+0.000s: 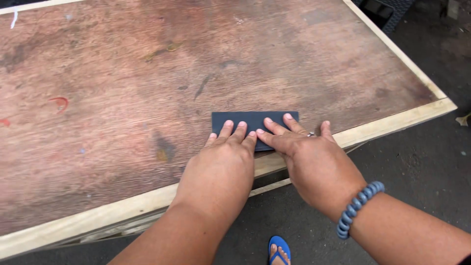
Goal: Sanding the surface and edges of a wooden table using a piece of sandpaper.
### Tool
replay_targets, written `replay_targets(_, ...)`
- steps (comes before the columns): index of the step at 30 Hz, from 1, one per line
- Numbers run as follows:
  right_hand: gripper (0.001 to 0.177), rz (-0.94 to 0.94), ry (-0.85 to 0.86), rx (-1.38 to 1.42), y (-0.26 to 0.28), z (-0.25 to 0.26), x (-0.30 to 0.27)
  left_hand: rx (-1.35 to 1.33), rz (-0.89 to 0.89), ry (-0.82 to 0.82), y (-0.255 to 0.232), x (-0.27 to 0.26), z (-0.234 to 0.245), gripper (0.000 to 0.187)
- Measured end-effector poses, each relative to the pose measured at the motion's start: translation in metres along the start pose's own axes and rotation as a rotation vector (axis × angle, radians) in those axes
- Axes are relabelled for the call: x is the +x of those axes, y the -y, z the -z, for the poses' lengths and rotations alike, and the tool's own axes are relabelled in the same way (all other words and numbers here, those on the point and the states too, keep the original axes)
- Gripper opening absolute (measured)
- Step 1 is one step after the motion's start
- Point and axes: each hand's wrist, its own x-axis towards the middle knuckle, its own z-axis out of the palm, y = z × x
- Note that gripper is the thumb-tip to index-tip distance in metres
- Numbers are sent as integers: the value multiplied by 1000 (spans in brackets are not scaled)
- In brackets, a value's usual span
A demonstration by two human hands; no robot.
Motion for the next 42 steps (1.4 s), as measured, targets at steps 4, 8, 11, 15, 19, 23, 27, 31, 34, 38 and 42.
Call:
replay_targets(4,75,-75,33,-84,68,1,6,-42,-79,-9,38,-30,13,47)
replay_targets(8,73,-27,41,-29,117,-12,16,22,-79,-71,78,-74,20,53)
replay_targets(11,58,-81,75,71,153,-28,25,-25,-64,-30,109,-103,29,56)
replay_targets(15,65,-19,27,85,220,-40,45,6,13,-29,154,-149,43,55)
replay_targets(19,57,-1,24,102,279,-49,63,67,77,-74,188,-195,56,56)
replay_targets(23,58,52,-4,130,302,-59,70,38,151,-106,205,-218,58,56)
replay_targets(27,55,130,-34,180,294,-62,73,70,154,-143,208,-218,56,56)
replay_targets(31,51,106,14,139,285,-57,69,141,114,-110,203,-211,59,51)
replay_targets(34,60,83,8,109,258,-53,67,114,60,-137,191,-187,52,47)
replay_targets(38,56,7,41,102,204,-39,57,109,11,-80,154,-141,45,46)
replay_targets(42,54,-16,18,47,155,-27,44,105,-29,-23,118,-98,37,44)
